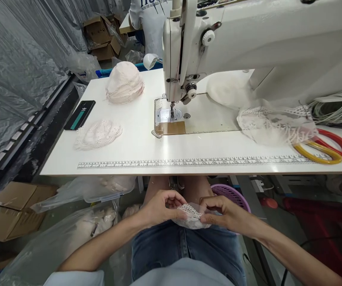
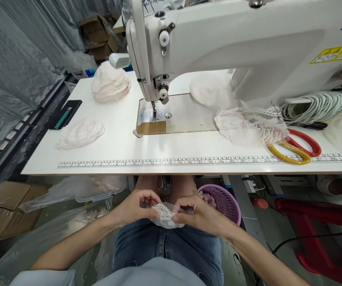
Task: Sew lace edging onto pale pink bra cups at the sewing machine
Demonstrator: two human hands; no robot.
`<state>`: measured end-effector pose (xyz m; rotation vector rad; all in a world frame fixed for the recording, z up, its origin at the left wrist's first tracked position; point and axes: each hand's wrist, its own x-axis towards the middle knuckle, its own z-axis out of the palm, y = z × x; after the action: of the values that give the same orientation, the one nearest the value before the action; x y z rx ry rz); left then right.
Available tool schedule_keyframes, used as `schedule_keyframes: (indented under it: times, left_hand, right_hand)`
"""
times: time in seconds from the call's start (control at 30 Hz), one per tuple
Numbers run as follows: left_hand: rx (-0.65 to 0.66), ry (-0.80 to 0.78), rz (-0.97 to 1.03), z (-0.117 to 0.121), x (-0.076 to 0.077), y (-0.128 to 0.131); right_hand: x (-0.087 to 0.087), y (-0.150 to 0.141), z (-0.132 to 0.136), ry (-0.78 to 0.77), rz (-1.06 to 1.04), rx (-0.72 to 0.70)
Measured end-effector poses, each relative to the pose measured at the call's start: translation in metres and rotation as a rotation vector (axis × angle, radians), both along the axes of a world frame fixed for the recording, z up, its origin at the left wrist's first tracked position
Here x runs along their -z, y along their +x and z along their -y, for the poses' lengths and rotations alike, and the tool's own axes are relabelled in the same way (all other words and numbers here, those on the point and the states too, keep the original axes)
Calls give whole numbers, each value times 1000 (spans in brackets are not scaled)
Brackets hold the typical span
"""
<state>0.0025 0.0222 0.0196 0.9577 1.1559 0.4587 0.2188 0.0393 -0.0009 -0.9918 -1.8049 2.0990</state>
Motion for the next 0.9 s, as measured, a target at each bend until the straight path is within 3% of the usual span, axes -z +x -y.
schedule_keyframes:
  times: [0.37, 0.6, 0.9]
  left_hand:
    - [137, 174, -148, 1, 5, 1]
    - [152, 242, -192, 4, 3, -3]
    - [134, 277, -227, 7, 6, -2]
  right_hand:
    - [7, -1, 2, 77, 37, -69]
    - [6, -13, 4, 63, 24, 75]
    - [4, -6, 3, 118, 64, 63]
